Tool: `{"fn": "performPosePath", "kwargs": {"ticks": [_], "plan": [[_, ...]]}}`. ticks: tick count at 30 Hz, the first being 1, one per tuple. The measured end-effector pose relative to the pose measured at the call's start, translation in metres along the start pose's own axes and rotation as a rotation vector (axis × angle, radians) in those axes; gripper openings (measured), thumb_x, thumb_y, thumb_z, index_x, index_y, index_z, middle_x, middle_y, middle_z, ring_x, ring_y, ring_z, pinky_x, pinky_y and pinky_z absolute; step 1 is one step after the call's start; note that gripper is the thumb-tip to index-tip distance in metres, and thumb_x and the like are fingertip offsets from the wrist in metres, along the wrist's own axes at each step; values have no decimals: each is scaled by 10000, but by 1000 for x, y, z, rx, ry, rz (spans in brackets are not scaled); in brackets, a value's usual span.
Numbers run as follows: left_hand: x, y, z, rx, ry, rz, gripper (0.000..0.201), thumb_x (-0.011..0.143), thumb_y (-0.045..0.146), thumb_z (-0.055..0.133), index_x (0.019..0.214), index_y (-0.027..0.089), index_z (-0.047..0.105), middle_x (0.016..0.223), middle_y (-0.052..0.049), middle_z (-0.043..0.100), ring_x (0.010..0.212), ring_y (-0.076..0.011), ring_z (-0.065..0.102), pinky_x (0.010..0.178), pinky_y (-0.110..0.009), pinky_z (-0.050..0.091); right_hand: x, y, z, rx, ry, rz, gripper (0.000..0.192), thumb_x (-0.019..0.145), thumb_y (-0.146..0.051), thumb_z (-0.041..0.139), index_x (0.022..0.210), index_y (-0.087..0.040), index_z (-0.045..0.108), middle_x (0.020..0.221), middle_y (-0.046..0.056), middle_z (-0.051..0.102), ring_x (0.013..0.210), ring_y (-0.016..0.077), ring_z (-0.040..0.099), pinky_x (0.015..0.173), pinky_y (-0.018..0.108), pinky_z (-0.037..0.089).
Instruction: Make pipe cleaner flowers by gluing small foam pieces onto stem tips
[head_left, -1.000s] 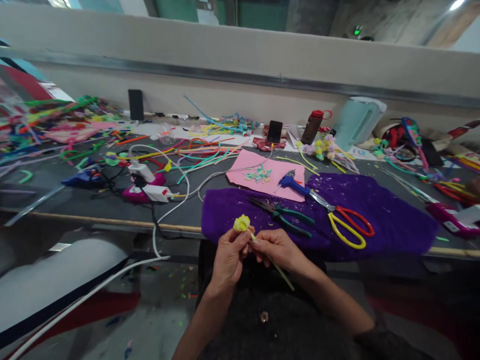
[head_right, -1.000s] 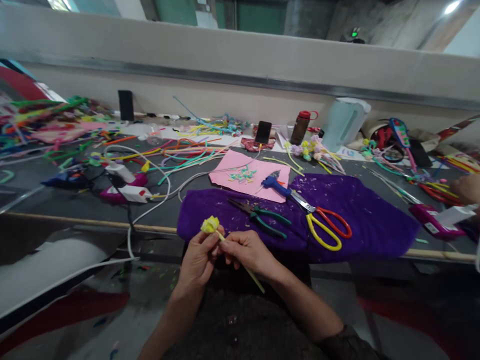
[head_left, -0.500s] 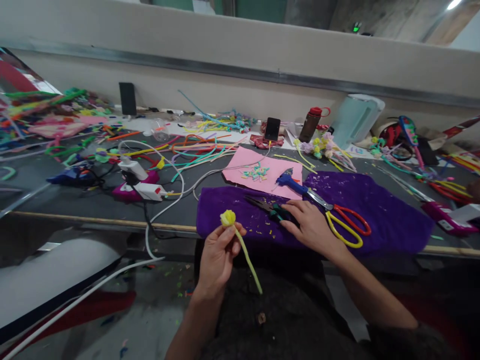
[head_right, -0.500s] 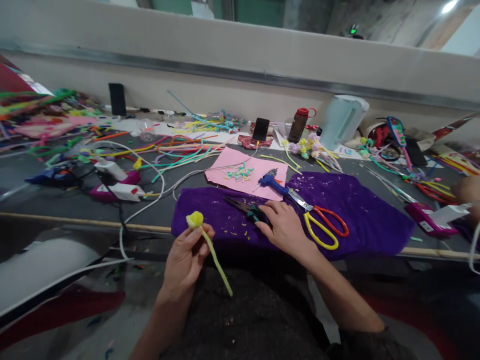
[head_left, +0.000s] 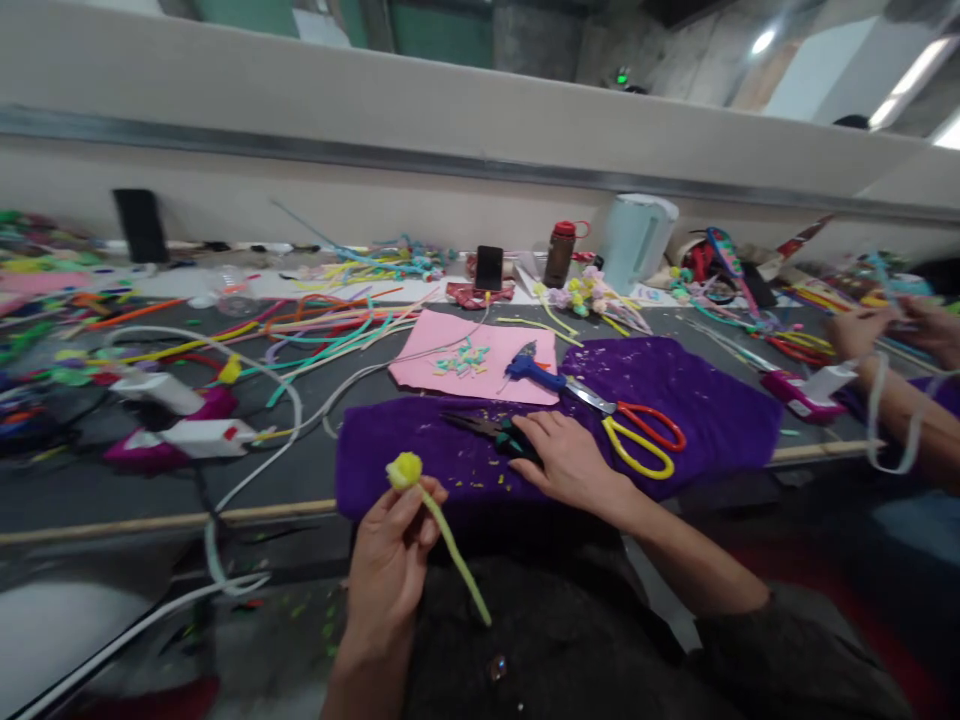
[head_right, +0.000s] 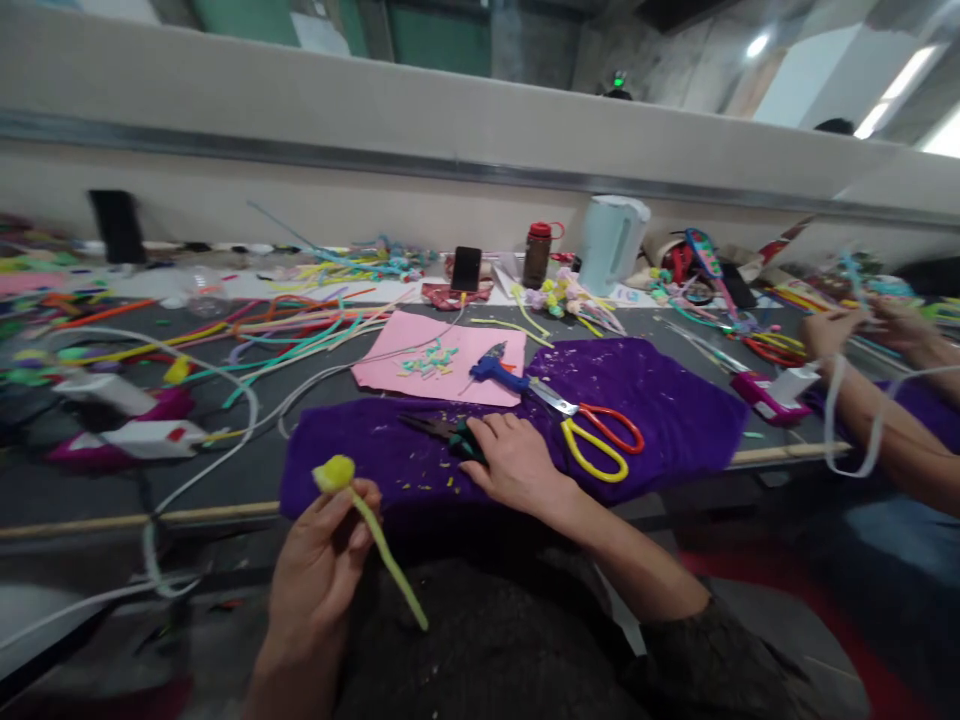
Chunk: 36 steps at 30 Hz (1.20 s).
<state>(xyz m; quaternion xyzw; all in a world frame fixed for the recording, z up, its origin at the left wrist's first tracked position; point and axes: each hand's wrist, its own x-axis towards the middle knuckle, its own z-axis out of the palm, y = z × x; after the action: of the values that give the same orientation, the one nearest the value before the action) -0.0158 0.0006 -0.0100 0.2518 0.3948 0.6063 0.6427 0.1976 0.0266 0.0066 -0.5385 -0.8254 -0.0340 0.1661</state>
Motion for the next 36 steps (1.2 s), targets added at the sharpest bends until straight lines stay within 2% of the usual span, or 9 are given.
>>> {"fn": "performPosePath", "kwargs": {"ticks": [4, 9, 17, 22, 25, 28, 32, 36], "plan": [[-5, 1, 3, 71, -41, 17, 163, 668, 267, 659, 729, 120, 629, 660, -15, 616, 393, -18, 395, 365, -143, 287, -4, 4, 5, 21, 59, 9, 401, 822, -409, 491, 1128, -151, 510, 1031, 124, 591, 962, 254, 526, 803, 392, 418], [-8, 2, 1, 84, -51, 38, 170, 673, 275, 653, 739, 119, 646, 647, -27, 630, 393, -24, 395, 382, -158, 267, -5, 10, 9, -21, 65, -83, 273, 825, -389, 496, 956, -163, 578, 977, 108, 598, 915, 238, 547, 769, 365, 438], [-9, -2, -1, 177, -52, 102, 191, 653, 287, 676, 768, 134, 677, 697, -51, 654, 411, -26, 393, 386, -176, 246, -5, 12, 11, -63, 113, -136, 266, 827, -390, 485, 928, -176, 606, 992, 110, 592, 910, 237, 552, 746, 371, 455], [-13, 1, 1, 383, -75, 214, 180, 717, 308, 626, 762, 142, 680, 638, -18, 583, 437, -40, 352, 412, -192, 232, -5, 11, 13, -50, 91, -115, 272, 822, -394, 499, 929, -169, 606, 1009, 112, 590, 920, 240, 547, 763, 380, 455], [-17, 8, 3, 519, -125, 239, 153, 711, 292, 626, 665, 150, 661, 619, 2, 517, 477, -60, 352, 440, -195, 258, -8, 6, 8, -6, 152, -59, 293, 814, -386, 516, 997, -170, 596, 1094, 128, 570, 994, 264, 525, 806, 421, 442], [-18, 13, 8, 594, -148, 261, 133, 686, 262, 638, 603, 159, 649, 624, -3, 508, 549, -95, 401, 489, -196, 301, -12, -4, -4, 125, 213, -52, 367, 832, -344, 499, 1166, -195, 519, 1221, 121, 506, 1120, 268, 459, 898, 451, 404], [-17, 14, 14, 658, -182, 342, 82, 680, 212, 626, 615, 178, 665, 657, -11, 553, 641, -129, 472, 594, -207, 358, -16, -22, -19, 400, 107, -155, 431, 865, -302, 445, 1288, -238, 403, 1270, 88, 460, 1175, 218, 424, 964, 408, 391], [-16, 11, 15, 710, -213, 382, 87, 693, 205, 608, 642, 189, 677, 688, -21, 591, 665, -141, 506, 648, -225, 380, -16, -32, -20, 499, 46, -199, 449, 868, -288, 445, 1306, -221, 374, 1272, 91, 447, 1194, 200, 396, 997, 387, 366]]}}
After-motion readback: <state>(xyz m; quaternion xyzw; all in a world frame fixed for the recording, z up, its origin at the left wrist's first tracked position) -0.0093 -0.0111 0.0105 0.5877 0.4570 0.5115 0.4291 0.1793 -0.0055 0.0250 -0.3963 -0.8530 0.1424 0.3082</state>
